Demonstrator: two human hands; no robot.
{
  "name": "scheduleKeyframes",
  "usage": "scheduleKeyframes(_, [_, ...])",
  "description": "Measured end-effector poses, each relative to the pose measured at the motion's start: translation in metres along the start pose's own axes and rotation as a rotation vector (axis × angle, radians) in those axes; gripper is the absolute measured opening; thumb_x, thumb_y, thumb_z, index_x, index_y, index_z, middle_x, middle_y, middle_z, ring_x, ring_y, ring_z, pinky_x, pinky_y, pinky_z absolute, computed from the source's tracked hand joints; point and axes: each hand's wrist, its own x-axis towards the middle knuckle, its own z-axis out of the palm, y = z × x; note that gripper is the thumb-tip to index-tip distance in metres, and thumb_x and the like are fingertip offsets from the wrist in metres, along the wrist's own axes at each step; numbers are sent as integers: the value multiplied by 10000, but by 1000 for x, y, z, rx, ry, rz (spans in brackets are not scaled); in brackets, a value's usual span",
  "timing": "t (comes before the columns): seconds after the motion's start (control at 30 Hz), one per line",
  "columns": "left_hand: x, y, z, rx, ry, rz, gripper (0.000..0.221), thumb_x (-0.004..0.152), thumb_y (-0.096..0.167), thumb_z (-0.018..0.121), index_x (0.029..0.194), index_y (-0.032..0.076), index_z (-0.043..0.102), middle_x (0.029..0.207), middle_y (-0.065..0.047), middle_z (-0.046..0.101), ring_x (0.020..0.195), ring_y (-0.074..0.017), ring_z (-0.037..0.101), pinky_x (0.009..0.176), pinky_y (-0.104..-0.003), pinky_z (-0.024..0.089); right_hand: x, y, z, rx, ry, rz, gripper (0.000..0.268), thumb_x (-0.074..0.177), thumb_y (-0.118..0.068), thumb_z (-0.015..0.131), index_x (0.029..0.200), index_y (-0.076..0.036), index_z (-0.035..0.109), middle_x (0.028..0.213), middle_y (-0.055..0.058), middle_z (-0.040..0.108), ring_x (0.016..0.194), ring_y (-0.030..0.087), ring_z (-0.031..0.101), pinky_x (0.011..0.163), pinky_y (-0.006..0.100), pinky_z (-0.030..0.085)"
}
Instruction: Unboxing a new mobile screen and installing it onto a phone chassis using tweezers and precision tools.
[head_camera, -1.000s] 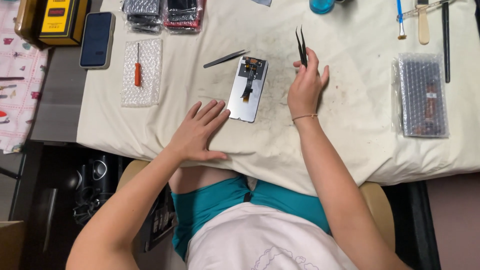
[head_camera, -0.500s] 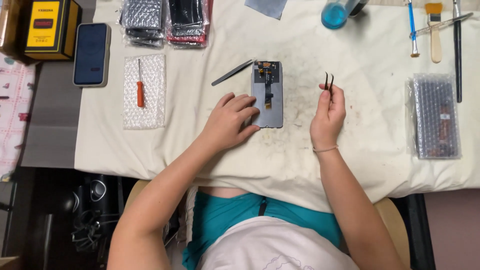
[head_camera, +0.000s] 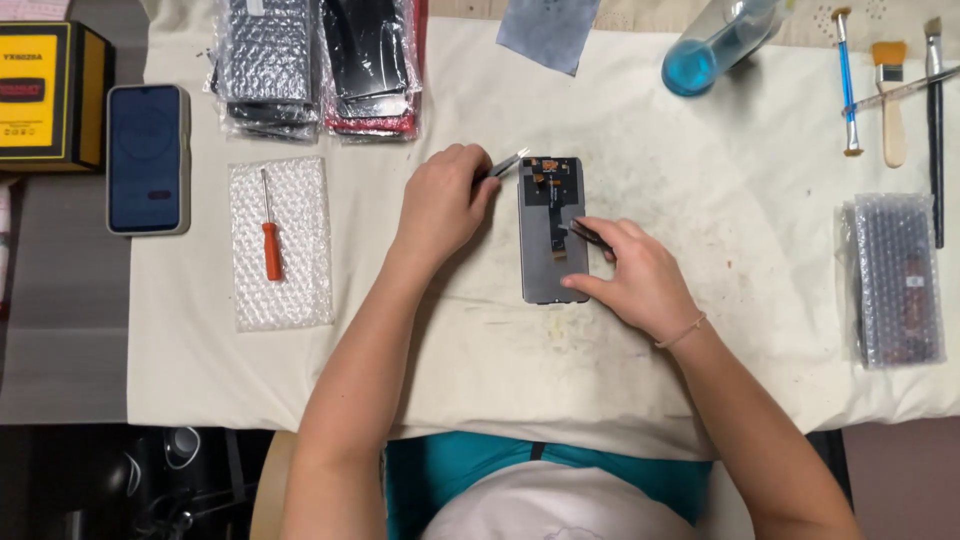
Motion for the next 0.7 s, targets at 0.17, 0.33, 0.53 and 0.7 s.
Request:
scheduleKeyframes(0.17, [-11,0,-14,-360,-31,-6,168,1032,224,614,1138,135,519,943,-107,739,788,-329,737,745,-444,544,19,-13,-10,-10,-51,33,895,685,-429,946,1450,-151,572,1064,79,566,1064,308,664,966,451,525])
scheduleKeyframes(0.33, [-8,3,-12,-374,-78,68,261,976,171,689,1236,160,704,950,-100,757,850,-309,734,803,-389,567,41,-22,-23,-30,-130,-17,896,699,-303,956,1468,-91,546,1057,121,552,1063,364,664,950,479,522])
scheduleKeyframes(0.53, [-14,15,-19,-362,-99,182,225,949,82,698,1134,165,797,934,-108,712,852,-296,684,827,-403,557,38,23,-15,4,25,-147,372,1112,-332,527,1436,-172,614,935,65,576,889,299,678,827,440,544])
scheduleKeyframes(0.7, [-13,8,-9,-238,-67,270,175,904,87,751,1010,204,826,900,-48,696,846,-242,665,805,-360,512,38,22,-30,-57,96,-342,256,1079,-192,595,1310,-150,696,935,59,676,915,283,714,823,402,573])
